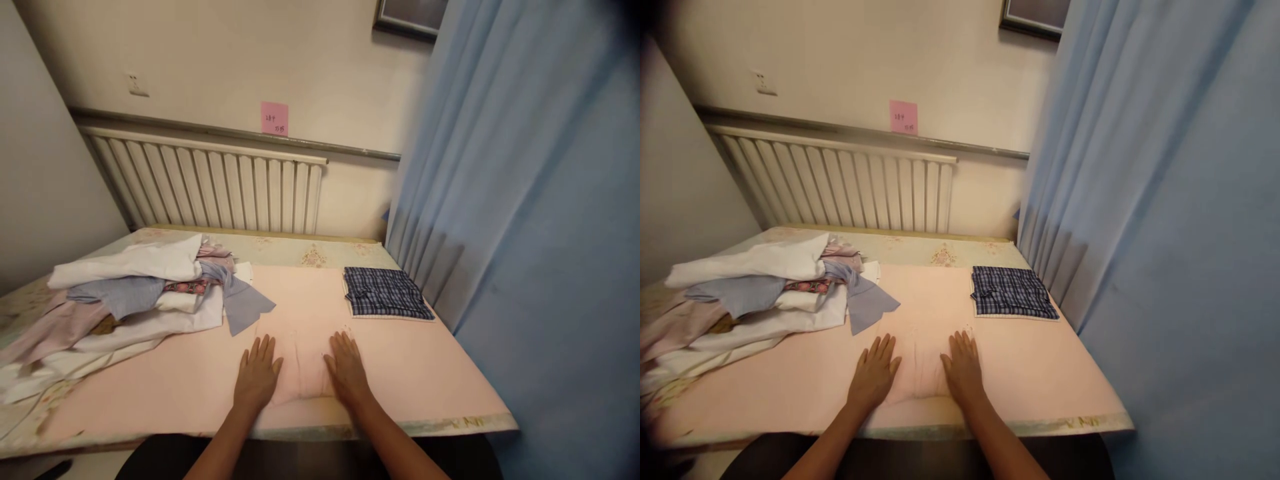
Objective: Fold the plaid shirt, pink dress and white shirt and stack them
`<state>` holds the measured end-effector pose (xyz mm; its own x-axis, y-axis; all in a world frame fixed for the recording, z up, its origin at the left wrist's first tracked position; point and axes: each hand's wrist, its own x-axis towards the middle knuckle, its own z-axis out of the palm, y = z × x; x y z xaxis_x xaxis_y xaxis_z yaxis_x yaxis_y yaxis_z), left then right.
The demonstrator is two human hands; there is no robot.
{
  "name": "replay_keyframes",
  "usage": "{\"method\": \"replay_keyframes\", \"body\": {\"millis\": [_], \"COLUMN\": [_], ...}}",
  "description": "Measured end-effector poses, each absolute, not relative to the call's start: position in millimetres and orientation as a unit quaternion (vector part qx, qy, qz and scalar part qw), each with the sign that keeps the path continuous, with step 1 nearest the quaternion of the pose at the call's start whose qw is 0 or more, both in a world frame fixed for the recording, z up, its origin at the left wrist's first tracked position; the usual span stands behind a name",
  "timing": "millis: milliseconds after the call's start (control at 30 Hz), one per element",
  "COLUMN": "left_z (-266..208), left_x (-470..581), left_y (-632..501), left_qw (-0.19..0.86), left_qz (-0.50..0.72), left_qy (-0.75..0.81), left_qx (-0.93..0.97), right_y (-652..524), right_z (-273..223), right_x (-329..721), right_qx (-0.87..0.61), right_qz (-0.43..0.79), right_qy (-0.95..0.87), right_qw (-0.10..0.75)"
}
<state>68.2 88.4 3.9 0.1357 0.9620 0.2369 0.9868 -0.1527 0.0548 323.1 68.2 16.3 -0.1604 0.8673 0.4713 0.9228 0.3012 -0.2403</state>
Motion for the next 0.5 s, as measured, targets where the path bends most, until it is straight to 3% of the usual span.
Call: {"method": "replay_keyframes", "body": {"millis": [233,500], "left_z": [8.1,4.1], "left_x": [69.6,66.9], "left_y": [85.5,86.0], "left_qw": [0.058,0.059], "left_qz": [-0.107,-0.144], "left_qy": [-0.651,-0.639], "left_qx": [-0.749,-0.754], "right_y": [58.5,53.9], "right_z": [30.7,22.8], "right_x": [263.8,265.0], "right_qx": [-0.468,-0.465], "right_qz": [-0.028,-0.014], "right_qy": [-0.843,-0.859], "right_qw": [0.263,0.214]}}
